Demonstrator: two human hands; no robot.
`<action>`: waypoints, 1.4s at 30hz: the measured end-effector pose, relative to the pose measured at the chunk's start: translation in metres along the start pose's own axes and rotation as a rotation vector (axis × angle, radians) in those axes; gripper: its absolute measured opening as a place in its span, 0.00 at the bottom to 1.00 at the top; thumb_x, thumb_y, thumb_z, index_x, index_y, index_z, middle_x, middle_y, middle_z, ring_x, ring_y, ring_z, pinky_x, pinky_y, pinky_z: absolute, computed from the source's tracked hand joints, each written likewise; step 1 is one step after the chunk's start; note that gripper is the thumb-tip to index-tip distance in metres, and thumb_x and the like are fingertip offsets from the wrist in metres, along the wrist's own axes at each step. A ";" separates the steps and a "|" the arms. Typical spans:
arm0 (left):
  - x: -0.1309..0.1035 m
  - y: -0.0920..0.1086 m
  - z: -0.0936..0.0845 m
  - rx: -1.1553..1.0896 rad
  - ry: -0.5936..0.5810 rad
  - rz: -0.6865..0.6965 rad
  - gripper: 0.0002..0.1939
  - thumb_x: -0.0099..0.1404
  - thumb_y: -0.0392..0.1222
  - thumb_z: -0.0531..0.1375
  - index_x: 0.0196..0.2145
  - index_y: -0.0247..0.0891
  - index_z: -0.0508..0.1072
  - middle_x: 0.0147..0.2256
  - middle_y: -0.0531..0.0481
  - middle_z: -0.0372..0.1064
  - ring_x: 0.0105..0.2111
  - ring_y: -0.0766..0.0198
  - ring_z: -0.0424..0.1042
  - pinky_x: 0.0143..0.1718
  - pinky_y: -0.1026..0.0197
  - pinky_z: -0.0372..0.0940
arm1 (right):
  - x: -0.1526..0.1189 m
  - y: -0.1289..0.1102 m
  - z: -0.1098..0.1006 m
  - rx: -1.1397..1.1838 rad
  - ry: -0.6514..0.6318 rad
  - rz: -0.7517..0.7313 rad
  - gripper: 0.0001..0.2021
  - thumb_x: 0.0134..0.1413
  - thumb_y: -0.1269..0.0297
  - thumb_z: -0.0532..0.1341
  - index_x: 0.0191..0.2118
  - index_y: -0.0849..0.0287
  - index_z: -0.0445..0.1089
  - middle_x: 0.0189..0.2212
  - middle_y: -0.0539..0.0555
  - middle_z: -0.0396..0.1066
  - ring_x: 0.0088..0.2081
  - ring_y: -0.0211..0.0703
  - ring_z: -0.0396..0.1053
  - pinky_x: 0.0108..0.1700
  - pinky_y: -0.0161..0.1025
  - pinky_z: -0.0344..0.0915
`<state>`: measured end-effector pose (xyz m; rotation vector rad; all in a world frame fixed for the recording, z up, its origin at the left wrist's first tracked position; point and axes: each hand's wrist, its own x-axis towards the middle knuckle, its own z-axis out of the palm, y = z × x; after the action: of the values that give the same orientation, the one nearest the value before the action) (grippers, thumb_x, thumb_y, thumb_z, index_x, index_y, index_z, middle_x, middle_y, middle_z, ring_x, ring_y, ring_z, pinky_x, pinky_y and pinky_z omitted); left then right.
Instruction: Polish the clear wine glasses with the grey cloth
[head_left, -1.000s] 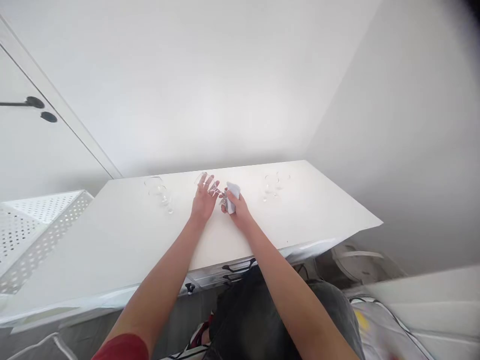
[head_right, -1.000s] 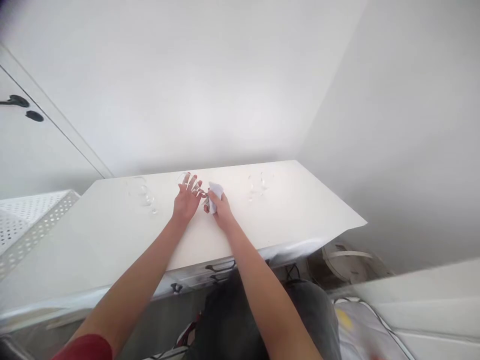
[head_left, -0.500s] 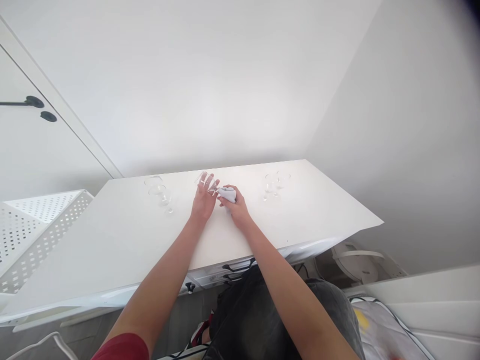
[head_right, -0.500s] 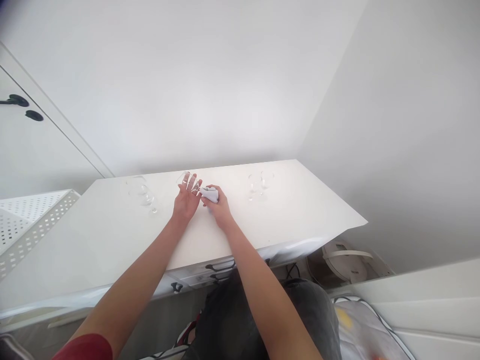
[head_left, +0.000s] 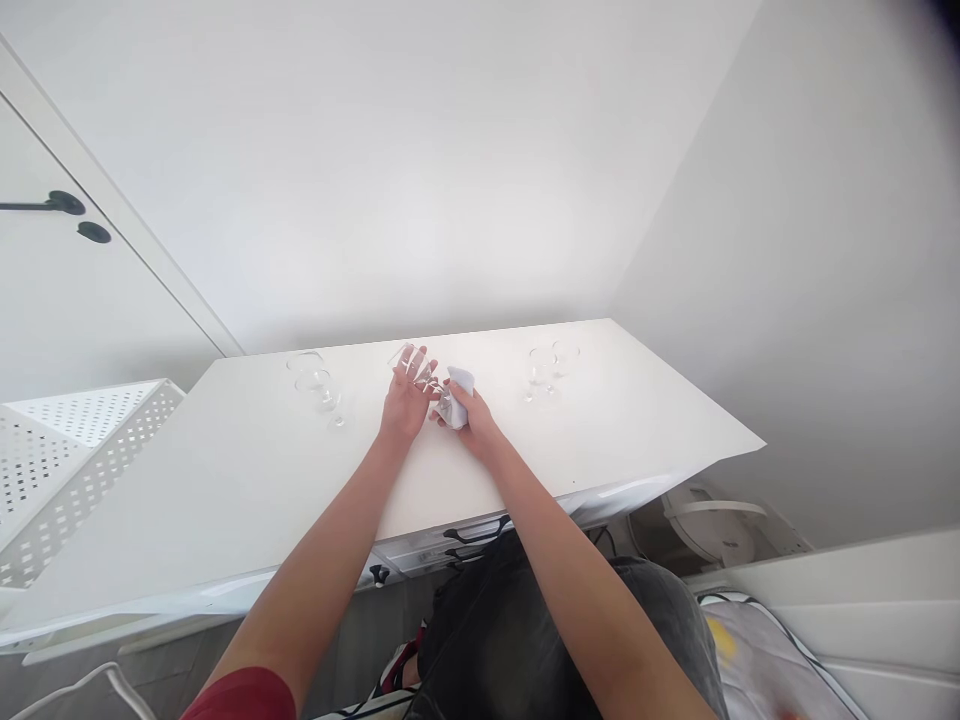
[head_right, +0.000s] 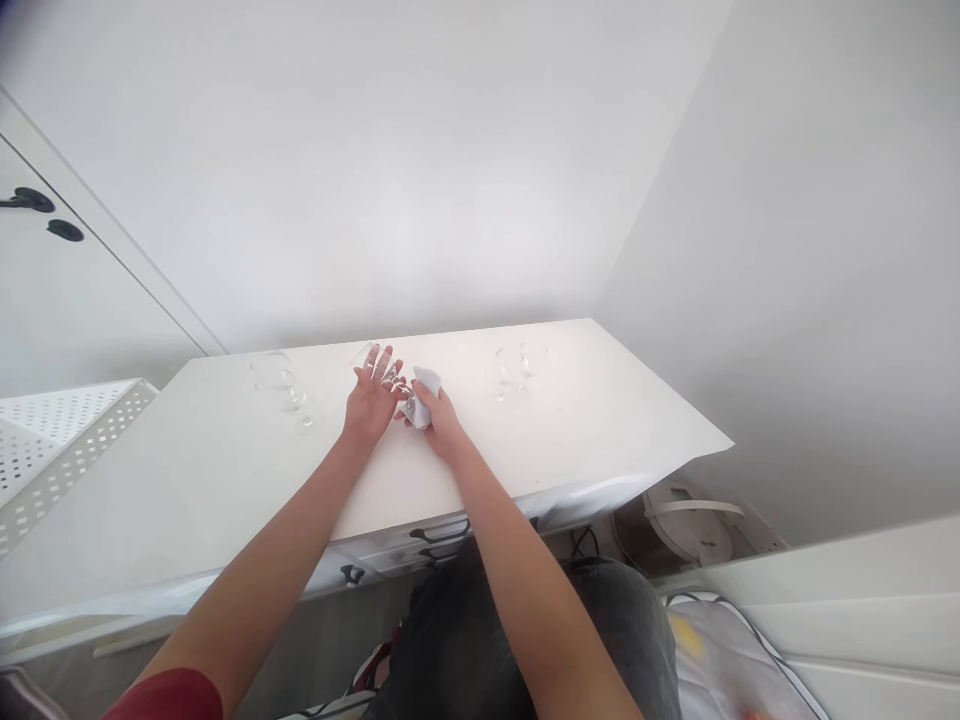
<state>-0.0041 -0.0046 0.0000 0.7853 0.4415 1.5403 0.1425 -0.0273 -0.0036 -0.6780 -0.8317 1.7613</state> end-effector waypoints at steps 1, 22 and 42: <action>0.000 0.000 0.000 -0.004 0.003 -0.003 0.24 0.69 0.61 0.61 0.59 0.55 0.73 0.71 0.52 0.54 0.62 0.51 0.67 0.44 0.57 0.74 | 0.000 0.000 0.000 0.000 -0.020 0.033 0.21 0.55 0.44 0.68 0.46 0.55 0.69 0.39 0.55 0.78 0.28 0.40 0.72 0.28 0.39 0.66; -0.001 0.002 0.007 -0.002 0.010 0.035 0.23 0.68 0.60 0.63 0.58 0.56 0.73 0.72 0.54 0.52 0.66 0.52 0.63 0.52 0.56 0.72 | -0.001 0.000 0.002 -0.046 0.002 -0.137 0.23 0.52 0.48 0.71 0.48 0.53 0.68 0.42 0.53 0.76 0.35 0.42 0.74 0.34 0.39 0.70; -0.002 0.003 0.011 0.006 0.038 0.045 0.22 0.70 0.61 0.59 0.59 0.56 0.72 0.72 0.53 0.52 0.67 0.52 0.62 0.52 0.56 0.72 | -0.004 -0.002 0.002 -0.083 -0.055 -0.199 0.26 0.44 0.58 0.76 0.48 0.50 0.67 0.45 0.51 0.76 0.34 0.39 0.73 0.35 0.38 0.69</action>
<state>0.0015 -0.0089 0.0094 0.7765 0.4599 1.5982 0.1430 -0.0308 -0.0010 -0.5816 -0.9805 1.5786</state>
